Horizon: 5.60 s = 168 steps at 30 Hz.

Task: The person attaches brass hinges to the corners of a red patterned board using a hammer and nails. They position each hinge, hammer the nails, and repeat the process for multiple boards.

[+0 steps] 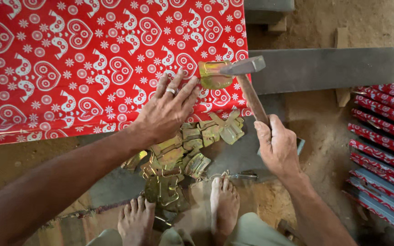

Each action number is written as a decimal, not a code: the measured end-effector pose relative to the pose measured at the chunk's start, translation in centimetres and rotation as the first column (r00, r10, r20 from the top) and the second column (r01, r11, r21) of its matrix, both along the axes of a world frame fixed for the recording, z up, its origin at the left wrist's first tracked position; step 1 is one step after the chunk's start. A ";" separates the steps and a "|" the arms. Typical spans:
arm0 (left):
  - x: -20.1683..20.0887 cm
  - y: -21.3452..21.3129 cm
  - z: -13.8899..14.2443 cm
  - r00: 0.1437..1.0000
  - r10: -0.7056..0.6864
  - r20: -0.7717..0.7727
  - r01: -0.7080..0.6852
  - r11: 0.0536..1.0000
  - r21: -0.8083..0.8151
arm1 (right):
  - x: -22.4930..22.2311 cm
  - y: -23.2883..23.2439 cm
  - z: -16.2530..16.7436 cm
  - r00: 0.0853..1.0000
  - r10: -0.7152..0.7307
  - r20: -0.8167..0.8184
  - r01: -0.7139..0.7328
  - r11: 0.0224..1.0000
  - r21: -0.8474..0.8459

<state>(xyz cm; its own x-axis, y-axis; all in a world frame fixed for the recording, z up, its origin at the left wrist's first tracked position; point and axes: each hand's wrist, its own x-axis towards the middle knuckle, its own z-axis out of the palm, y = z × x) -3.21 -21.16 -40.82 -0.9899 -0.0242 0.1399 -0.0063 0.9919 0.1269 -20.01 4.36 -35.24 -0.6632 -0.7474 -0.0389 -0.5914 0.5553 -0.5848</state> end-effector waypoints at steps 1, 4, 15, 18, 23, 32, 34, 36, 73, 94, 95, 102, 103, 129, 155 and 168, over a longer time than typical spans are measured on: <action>-0.1 0.0 0.3 1.000 0.007 0.005 -0.007 1.000 -0.025 | 0.0 -0.1 0.1 1.000 0.001 0.009 -0.001 1.000 0.001; -1.1 -0.4 1.2 0.997 0.046 0.068 -0.050 0.997 0.058 | 0.2 -0.3 0.4 0.999 0.046 0.004 -0.046 0.999 -0.020; -3.1 -1.4 0.9 0.976 0.182 0.116 -0.209 0.932 0.296 | 0.7 -1.1 0.7 0.985 0.146 -0.090 -0.135 0.984 0.117; -2.9 -1.3 0.6 0.984 0.173 0.049 -0.180 0.942 0.284 | 0.8 -1.2 1.0 0.989 0.121 -0.084 -0.115 0.991 0.069; -3.1 -1.2 0.9 0.980 0.180 0.090 -0.198 0.943 0.269 | 0.8 -1.7 1.4 0.997 0.071 -0.039 -0.067 0.995 0.077; -3.1 -1.0 0.9 0.978 0.177 0.111 -0.199 0.950 0.239 | 1.4 -1.5 1.3 0.994 0.067 -0.088 -0.059 0.994 0.093; -3.1 -1.0 0.8 0.978 0.178 0.106 -0.198 0.952 0.235 | 1.5 -1.5 1.2 0.982 0.139 -0.130 -0.099 0.957 0.274; -3.1 -0.9 0.6 0.980 0.185 0.075 -0.198 0.952 0.233 | 1.6 -1.4 1.2 0.978 0.125 -0.167 -0.083 0.967 0.241; -3.4 -0.7 1.9 0.967 0.205 0.154 -0.238 0.941 0.242 | -1.0 2.4 0.8 0.922 0.145 0.358 0.177 0.666 -0.725; -3.6 -1.1 3.6 0.974 0.212 0.085 -0.227 0.940 0.254 | 1.6 1.8 -4.2 0.993 0.015 0.116 -0.030 0.992 0.126; -3.8 -1.2 3.9 0.976 0.212 0.059 -0.220 0.940 0.260 | 2.2 3.3 -5.2 0.976 -0.073 0.203 0.034 0.982 0.188; -10.0 -2.6 3.6 0.911 0.243 0.333 -0.338 0.903 0.266 | 9.6 15.5 -9.9 0.741 -0.034 0.671 -0.390 0.792 0.470; -11.3 -2.9 3.1 0.905 0.227 0.359 -0.337 0.898 0.282 | 10.3 16.3 -10.5 0.679 0.044 0.733 -0.495 0.765 0.413; -3.7 0.0 13.1 0.939 -0.116 -0.322 0.200 0.950 0.239 | 0.0 3.1 -9.6 0.915 0.151 0.373 -0.029 0.950 -0.311; 2.5 3.0 2.2 0.994 -0.110 -0.017 0.110 0.993 0.039 | 8.5 9.6 -5.9 0.746 0.186 0.640 -0.664 0.290 0.689; 2.1 2.5 -0.4 0.990 -0.100 -0.099 0.106 0.993 0.057 | 9.3 14.2 -4.6 0.856 0.259 0.448 -0.511 0.561 0.652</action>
<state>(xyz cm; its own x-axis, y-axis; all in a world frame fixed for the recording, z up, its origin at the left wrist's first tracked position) -1.11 -18.67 -41.22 -0.9697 0.0658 0.2354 0.1109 0.9767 0.1835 -10.74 18.60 -39.86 -0.1827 -0.5603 -0.8079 -0.7414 0.6182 -0.2611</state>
